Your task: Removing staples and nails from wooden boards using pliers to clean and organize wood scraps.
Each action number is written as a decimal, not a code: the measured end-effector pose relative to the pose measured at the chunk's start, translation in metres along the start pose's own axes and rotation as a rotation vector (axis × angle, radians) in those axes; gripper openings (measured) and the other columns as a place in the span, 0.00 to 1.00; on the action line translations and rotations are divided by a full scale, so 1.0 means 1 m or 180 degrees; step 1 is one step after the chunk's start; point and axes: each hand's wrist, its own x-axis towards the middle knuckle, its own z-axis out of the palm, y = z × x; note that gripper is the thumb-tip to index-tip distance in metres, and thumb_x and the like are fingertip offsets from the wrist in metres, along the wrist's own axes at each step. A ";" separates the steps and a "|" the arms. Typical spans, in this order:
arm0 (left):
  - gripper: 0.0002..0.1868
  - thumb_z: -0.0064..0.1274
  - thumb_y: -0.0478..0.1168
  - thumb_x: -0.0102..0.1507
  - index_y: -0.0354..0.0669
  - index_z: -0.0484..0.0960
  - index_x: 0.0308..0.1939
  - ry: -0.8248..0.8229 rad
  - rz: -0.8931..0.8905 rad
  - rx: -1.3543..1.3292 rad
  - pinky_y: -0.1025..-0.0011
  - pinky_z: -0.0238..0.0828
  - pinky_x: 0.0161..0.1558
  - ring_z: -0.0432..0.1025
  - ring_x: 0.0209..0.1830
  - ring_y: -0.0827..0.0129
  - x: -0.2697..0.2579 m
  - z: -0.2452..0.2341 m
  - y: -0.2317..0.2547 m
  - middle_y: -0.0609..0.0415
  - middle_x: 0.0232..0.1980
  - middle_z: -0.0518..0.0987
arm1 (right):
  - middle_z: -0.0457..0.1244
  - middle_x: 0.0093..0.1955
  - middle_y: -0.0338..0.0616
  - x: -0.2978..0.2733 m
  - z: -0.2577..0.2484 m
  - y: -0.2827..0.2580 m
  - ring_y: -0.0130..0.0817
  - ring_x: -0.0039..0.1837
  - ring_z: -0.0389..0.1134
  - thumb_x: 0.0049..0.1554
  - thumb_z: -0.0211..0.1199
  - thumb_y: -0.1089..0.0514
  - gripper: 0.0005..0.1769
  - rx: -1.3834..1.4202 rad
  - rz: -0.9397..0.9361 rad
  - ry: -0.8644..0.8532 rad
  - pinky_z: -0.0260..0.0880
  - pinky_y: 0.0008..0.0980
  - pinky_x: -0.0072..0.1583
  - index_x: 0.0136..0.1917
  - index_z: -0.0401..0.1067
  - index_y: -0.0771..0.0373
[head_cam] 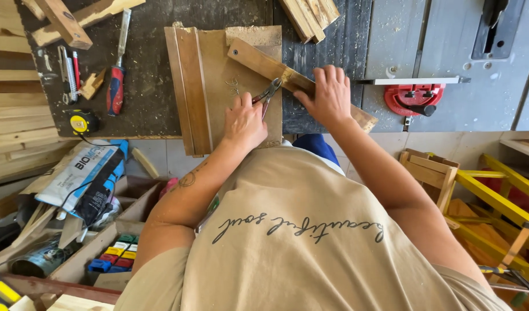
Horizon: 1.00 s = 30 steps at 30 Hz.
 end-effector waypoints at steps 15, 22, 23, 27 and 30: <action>0.09 0.57 0.35 0.52 0.41 0.86 0.36 0.1040 0.0577 0.0447 0.57 0.71 0.36 0.69 0.44 0.54 0.019 0.002 0.001 0.51 0.43 0.67 | 0.65 0.43 0.40 0.035 -0.009 0.010 0.44 0.51 0.73 0.35 0.78 0.19 0.47 0.0149 -0.0063 -0.0737 0.78 0.48 0.48 0.49 0.71 0.57; 0.12 0.55 0.35 0.55 0.38 0.86 0.40 0.0421 0.0266 0.0492 0.50 0.77 0.34 0.68 0.48 0.53 0.017 -0.014 0.021 0.49 0.46 0.68 | 0.65 0.42 0.35 0.041 -0.001 0.016 0.43 0.50 0.74 0.38 0.74 0.36 0.29 0.0177 0.0275 -0.1121 0.77 0.47 0.49 0.47 0.71 0.51; 0.12 0.54 0.35 0.55 0.38 0.86 0.41 0.0383 0.0175 0.0593 0.51 0.77 0.34 0.68 0.47 0.54 0.016 -0.016 0.025 0.49 0.45 0.68 | 0.66 0.43 0.35 0.041 -0.003 0.015 0.44 0.50 0.74 0.37 0.73 0.37 0.28 0.0200 0.0282 -0.1144 0.77 0.48 0.50 0.46 0.71 0.51; 0.12 0.51 0.36 0.58 0.38 0.85 0.44 0.0120 0.0007 0.0692 0.49 0.78 0.34 0.66 0.50 0.54 0.014 -0.021 0.035 0.50 0.49 0.67 | 0.67 0.44 0.36 0.041 -0.003 0.014 0.44 0.51 0.74 0.37 0.73 0.37 0.28 0.0228 0.0317 -0.1159 0.78 0.48 0.52 0.47 0.72 0.51; 0.13 0.49 0.35 0.60 0.36 0.84 0.45 -0.0070 -0.0098 0.0631 0.47 0.78 0.33 0.66 0.51 0.52 0.015 -0.022 0.035 0.48 0.50 0.67 | 0.67 0.46 0.38 0.042 -0.011 0.011 0.46 0.53 0.74 0.39 0.72 0.41 0.27 0.0340 0.0333 -0.1232 0.78 0.49 0.54 0.49 0.73 0.54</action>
